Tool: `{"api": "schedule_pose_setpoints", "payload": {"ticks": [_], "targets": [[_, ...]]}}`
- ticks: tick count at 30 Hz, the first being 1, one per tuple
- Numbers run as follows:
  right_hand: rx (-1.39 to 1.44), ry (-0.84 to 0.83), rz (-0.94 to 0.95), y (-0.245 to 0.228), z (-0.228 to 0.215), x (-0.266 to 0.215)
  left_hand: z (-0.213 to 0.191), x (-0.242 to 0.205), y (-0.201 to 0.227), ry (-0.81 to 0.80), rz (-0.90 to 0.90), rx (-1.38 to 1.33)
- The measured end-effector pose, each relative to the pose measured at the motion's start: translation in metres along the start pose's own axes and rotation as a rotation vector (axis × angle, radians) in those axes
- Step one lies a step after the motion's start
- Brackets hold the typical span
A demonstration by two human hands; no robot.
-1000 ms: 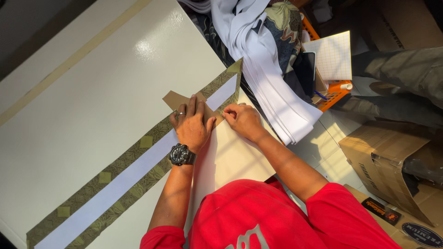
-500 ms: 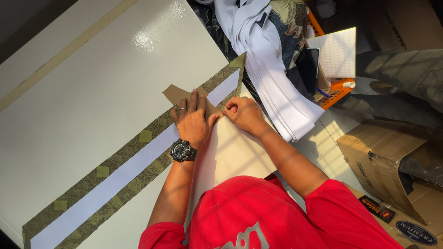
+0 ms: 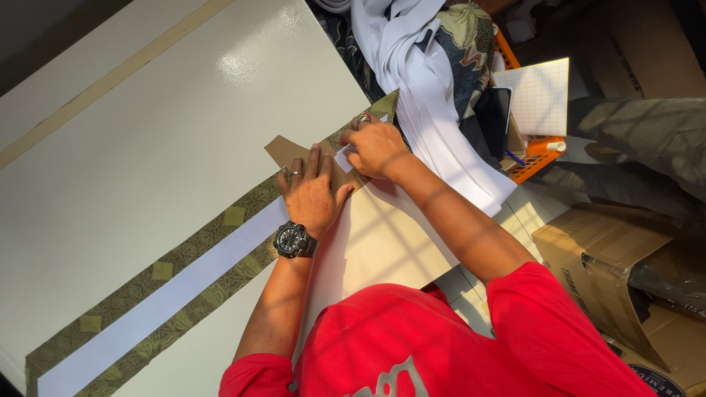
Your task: The person repeatedly places a patterned fabric strip on a white surface, aligns a white paper strip on top, and uses a brown cardboard template to mark or measure the fabric. The person then removes the template and repeats the process with additional fabric and paper strips.
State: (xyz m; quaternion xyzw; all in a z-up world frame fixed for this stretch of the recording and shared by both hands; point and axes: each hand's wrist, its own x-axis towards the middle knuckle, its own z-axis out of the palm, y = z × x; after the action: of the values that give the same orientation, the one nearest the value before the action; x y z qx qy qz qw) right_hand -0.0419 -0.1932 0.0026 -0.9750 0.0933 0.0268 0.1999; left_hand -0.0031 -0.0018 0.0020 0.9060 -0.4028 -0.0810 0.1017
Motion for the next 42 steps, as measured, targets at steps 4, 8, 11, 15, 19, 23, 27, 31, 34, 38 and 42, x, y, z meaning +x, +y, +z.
{"api": "schedule_pose_setpoints", "payload": {"ticks": [4,8,11,15,19,23,27,31,34,38,42], "targets": [[-0.003,-0.116,-0.002,-0.002,-0.005,0.004,-0.001,0.001,0.001,-0.001,-0.009,-0.002],[0.099,-0.099,0.218,-0.001,-0.007,0.006,-0.002,0.001,0.002,-0.008,-0.016,-0.001],[0.193,0.000,0.476,0.010,-0.007,0.000,-0.003,0.000,0.002,-0.002,-0.011,0.001],[0.260,0.111,0.660,0.035,-0.011,-0.013,-0.006,0.000,0.002,0.001,-0.009,0.000],[0.354,0.117,0.738,0.048,-0.010,-0.026,-0.006,-0.001,0.002,0.007,-0.008,0.003],[0.366,0.070,0.777,0.047,-0.007,-0.026,-0.005,0.000,0.002,0.008,-0.008,0.003],[0.299,0.075,0.726,0.043,-0.005,-0.020,-0.004,0.000,0.002,-0.008,-0.016,-0.004],[0.372,0.041,0.788,0.039,-0.003,-0.018,-0.004,0.000,0.003,-0.001,-0.020,0.005],[0.443,0.064,0.803,0.036,-0.002,-0.020,-0.005,0.000,0.003,-0.010,-0.024,0.002],[0.473,0.182,0.710,0.032,-0.001,-0.025,-0.006,0.000,0.003,-0.012,-0.021,-0.001],[0.264,0.391,0.493,0.026,0.007,-0.034,-0.006,-0.001,0.002,-0.007,-0.019,-0.001]]}}
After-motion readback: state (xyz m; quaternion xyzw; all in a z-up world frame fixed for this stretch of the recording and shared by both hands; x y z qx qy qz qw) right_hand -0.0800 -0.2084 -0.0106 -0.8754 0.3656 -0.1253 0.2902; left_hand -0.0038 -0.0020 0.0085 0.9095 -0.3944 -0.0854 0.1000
